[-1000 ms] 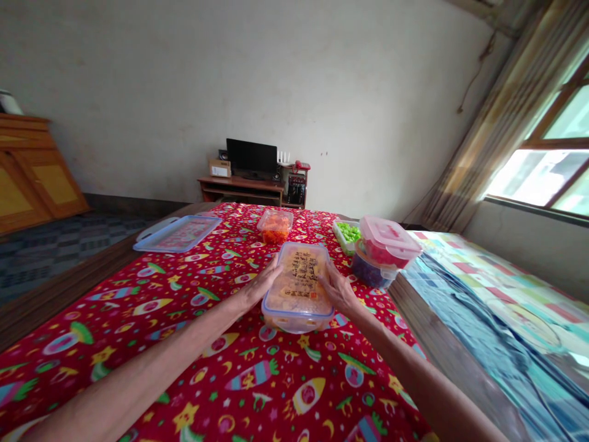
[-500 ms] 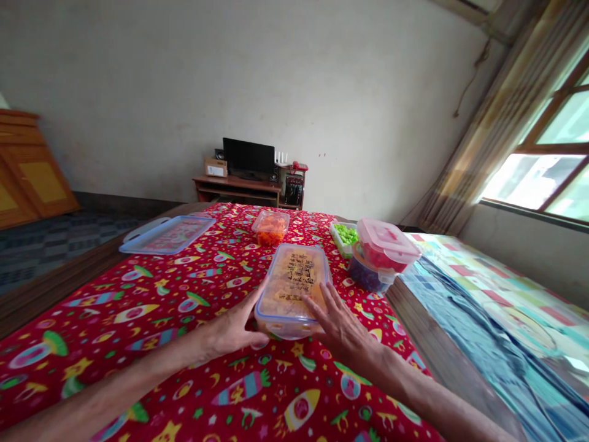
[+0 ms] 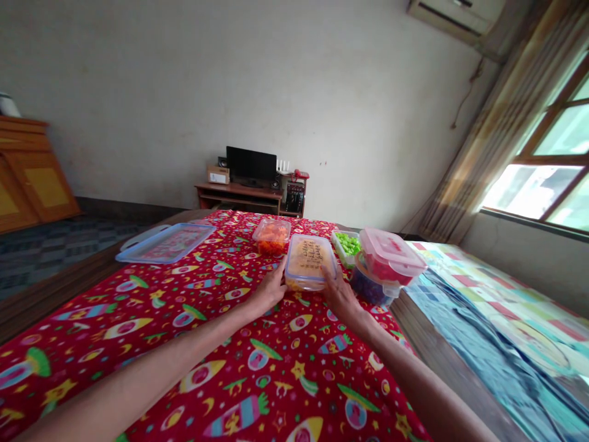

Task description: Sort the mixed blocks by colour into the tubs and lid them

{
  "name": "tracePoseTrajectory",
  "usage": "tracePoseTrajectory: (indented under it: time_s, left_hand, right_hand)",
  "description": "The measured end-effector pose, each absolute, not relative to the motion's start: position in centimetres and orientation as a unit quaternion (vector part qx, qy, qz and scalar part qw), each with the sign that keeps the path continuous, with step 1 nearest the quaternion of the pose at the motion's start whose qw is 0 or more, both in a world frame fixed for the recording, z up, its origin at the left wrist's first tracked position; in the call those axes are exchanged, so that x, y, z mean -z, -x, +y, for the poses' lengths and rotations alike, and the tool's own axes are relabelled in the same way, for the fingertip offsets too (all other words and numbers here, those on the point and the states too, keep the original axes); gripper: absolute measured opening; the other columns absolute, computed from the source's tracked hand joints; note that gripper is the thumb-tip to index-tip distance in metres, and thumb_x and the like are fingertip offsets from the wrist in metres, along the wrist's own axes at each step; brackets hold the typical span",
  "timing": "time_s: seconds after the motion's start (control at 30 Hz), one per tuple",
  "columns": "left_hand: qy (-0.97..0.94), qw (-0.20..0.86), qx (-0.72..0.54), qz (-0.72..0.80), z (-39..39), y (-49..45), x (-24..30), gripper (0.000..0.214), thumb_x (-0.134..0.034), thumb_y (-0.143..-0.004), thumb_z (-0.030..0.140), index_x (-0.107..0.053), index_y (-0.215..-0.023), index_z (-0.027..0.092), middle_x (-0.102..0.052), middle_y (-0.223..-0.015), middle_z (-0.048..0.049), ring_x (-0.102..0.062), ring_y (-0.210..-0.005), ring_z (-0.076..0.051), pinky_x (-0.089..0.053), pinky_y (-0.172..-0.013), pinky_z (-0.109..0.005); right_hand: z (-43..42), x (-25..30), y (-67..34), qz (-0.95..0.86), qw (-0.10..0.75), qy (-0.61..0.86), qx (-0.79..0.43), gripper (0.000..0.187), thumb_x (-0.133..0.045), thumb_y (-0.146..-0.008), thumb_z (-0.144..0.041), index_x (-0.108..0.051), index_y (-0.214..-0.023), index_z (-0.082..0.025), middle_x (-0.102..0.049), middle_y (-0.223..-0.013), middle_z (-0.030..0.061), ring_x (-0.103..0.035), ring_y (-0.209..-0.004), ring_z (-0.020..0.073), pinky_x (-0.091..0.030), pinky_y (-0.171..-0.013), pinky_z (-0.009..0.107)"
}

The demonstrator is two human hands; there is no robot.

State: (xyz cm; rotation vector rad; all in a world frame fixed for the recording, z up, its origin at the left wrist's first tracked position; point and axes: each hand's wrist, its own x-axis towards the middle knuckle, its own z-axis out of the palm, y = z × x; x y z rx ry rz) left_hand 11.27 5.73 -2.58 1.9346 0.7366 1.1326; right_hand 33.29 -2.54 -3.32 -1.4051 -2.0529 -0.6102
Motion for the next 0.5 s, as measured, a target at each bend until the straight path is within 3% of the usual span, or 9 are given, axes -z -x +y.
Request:
tracePoseTrajectory:
  time_s: [0.2, 0.33, 0.5]
  left_hand:
    - [-0.769, 0.258, -0.449, 0.375, 7.8, -12.5, 1.9, 0.065, -0.053, -0.072, 0.009, -0.042, -0.135, 0.019, -0.066, -0.117, -0.0092, -0.062, -0.105, -0.027, -0.047, -0.095, -0.042]
    - [-0.761, 0.225, -0.455, 0.405, 8.9, -13.6, 1.6, 0.059, -0.053, -0.071, 0.010, -0.044, -0.130, 0.016, -0.066, -0.113, -0.0121, -0.061, -0.104, -0.029, -0.046, -0.094, -0.047]
    - [-0.768, 0.188, -0.448, 0.418, 9.1, -14.0, 1.7, 0.044, -0.049, -0.076, 0.014, -0.051, -0.120, 0.012, -0.065, -0.103, -0.0131, -0.061, -0.097, -0.027, -0.049, -0.089, -0.043]
  right_hand:
    - [1.5, 3.4, -33.3, -0.763, 0.295, 0.549, 0.169, 0.081, -0.040, -0.081, -0.003, 0.000, -0.151, -0.015, -0.018, -0.151, 0.0256, -0.032, -0.134, 0.0364, -0.043, -0.095, 0.054]
    - [3.7, 3.0, -32.9, -0.727, 0.263, 0.619, 0.141, 0.077, -0.041, -0.078, -0.001, -0.013, -0.149, -0.010, -0.028, -0.147, 0.0260, -0.032, -0.135, 0.0362, -0.041, -0.098, 0.054]
    - [5.4, 3.3, -32.6, -0.694, 0.256, 0.658, 0.140, 0.075, -0.038, -0.082, -0.002, -0.007, -0.150, -0.009, -0.027, -0.146, 0.0303, -0.037, -0.131, 0.0376, -0.041, -0.094, 0.057]
